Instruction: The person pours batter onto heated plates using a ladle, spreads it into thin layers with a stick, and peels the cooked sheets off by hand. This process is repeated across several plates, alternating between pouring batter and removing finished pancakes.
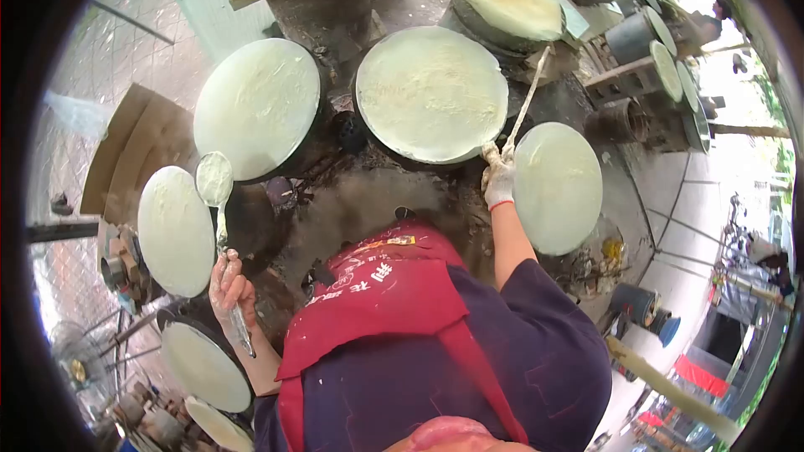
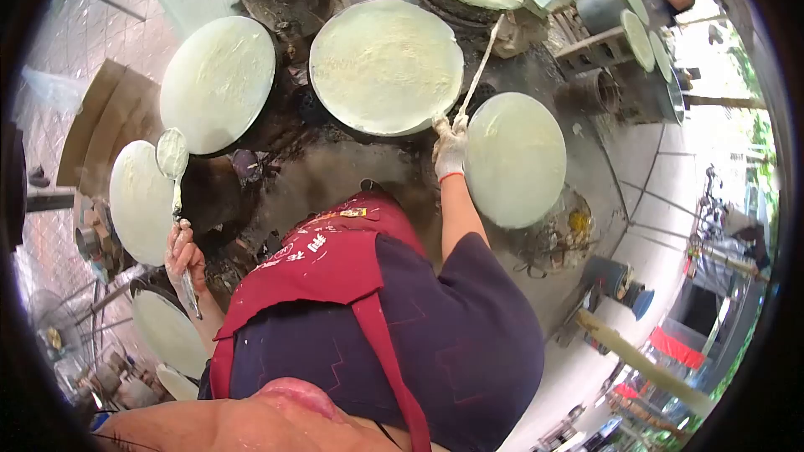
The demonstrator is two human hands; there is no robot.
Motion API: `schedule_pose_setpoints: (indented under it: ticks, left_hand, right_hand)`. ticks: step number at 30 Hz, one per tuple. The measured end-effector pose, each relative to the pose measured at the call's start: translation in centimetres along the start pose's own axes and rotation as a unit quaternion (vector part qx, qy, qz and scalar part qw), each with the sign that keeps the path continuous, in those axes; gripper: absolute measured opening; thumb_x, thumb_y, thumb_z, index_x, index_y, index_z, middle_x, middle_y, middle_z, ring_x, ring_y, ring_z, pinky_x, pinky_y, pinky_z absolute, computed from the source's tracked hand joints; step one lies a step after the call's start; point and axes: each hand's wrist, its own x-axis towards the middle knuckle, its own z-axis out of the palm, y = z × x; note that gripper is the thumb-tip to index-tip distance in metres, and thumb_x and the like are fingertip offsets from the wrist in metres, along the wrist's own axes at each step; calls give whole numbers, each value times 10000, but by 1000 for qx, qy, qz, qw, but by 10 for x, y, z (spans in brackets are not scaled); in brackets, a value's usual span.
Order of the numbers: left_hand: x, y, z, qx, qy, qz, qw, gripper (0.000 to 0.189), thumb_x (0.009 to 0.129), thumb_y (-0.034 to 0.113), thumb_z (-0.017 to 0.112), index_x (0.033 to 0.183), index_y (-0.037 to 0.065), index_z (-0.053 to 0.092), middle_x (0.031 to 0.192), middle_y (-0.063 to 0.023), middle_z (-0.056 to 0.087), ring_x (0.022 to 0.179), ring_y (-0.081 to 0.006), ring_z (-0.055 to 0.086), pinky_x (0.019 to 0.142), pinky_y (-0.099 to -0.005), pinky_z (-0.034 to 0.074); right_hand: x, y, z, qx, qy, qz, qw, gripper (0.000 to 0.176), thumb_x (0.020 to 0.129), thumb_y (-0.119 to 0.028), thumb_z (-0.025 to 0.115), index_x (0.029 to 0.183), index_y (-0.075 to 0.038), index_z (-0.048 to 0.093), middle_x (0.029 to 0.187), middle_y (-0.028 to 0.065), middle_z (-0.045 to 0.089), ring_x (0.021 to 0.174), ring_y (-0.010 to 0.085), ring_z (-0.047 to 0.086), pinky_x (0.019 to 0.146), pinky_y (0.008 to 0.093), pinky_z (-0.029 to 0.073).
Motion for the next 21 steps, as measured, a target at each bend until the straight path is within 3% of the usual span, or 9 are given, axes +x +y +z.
schedule_pose_setpoints:
  ticks: [3,4,7,11,13,15,17,19,21]
  left_hand:
    - [-8,-41,21,-26,8,37,999,333,1040,165,285,1158,-129,390,662,-37,441,378,-83,435,390,-231,241]
    - [-11,-51,28,-44,3,47,998,334,1036,157,270,1166,-130,380,657,-38,439,388,-91,454,398,-239,249]
    - [-20,-81,45,-69,-7,79,994,343,1035,160,260,1169,-132,380,657,-41,438,393,-99,464,405,-247,254]
    - [-44,-107,61,-94,7,133,987,337,1032,163,251,1151,-126,380,638,-29,420,377,-85,450,373,-238,221]
    - [-56,-115,63,-84,46,169,981,324,1033,163,250,1128,-114,388,626,-11,412,358,-66,428,357,-239,210]
    - [-68,-122,59,-68,84,207,972,301,1030,156,274,1114,-101,406,623,24,409,340,-34,399,341,-206,231]
    - [-89,-131,57,-44,136,239,960,286,1020,148,334,1096,-100,454,606,45,399,333,-7,373,336,-197,233]
    - [-117,-137,44,-93,79,273,954,318,1019,143,314,1130,-132,429,635,11,408,350,-39,400,335,-205,227]
    - [-150,-146,30,-90,117,323,935,305,1014,134,336,1121,-132,438,635,6,411,348,-40,395,323,-202,242]
  right_hand:
    - [47,-12,9,1,17,-11,1000,636,835,-155,721,1367,-89,381,885,0,565,398,70,356,333,239,279]
    - [66,-10,13,5,30,-23,999,488,827,-161,733,1225,-95,458,833,-18,527,436,62,362,342,235,263]
    - [121,-6,17,-29,4,-74,997,249,836,-85,691,1006,-69,511,817,-10,543,593,85,478,490,238,400]
    - [129,-38,39,-111,-34,-177,977,290,818,-22,623,1102,4,569,809,26,581,706,109,554,631,243,476]
    - [127,-52,51,-240,-52,-279,928,333,823,9,620,1151,17,561,1022,77,597,894,151,571,753,273,500]
    - [91,-79,87,-87,-124,-250,956,364,841,68,585,1199,32,528,1162,105,561,1004,188,568,883,298,500]
    - [69,-98,113,-264,-107,-380,880,324,860,-32,608,1170,48,555,1148,168,621,1025,260,615,860,353,511]
    - [33,-115,146,-349,-102,-478,799,329,855,-90,630,1144,56,575,1104,206,642,1020,301,629,873,386,499]
    - [-7,-122,178,-325,-187,-497,782,335,854,-112,637,1147,41,582,1100,216,644,996,311,640,870,387,498]
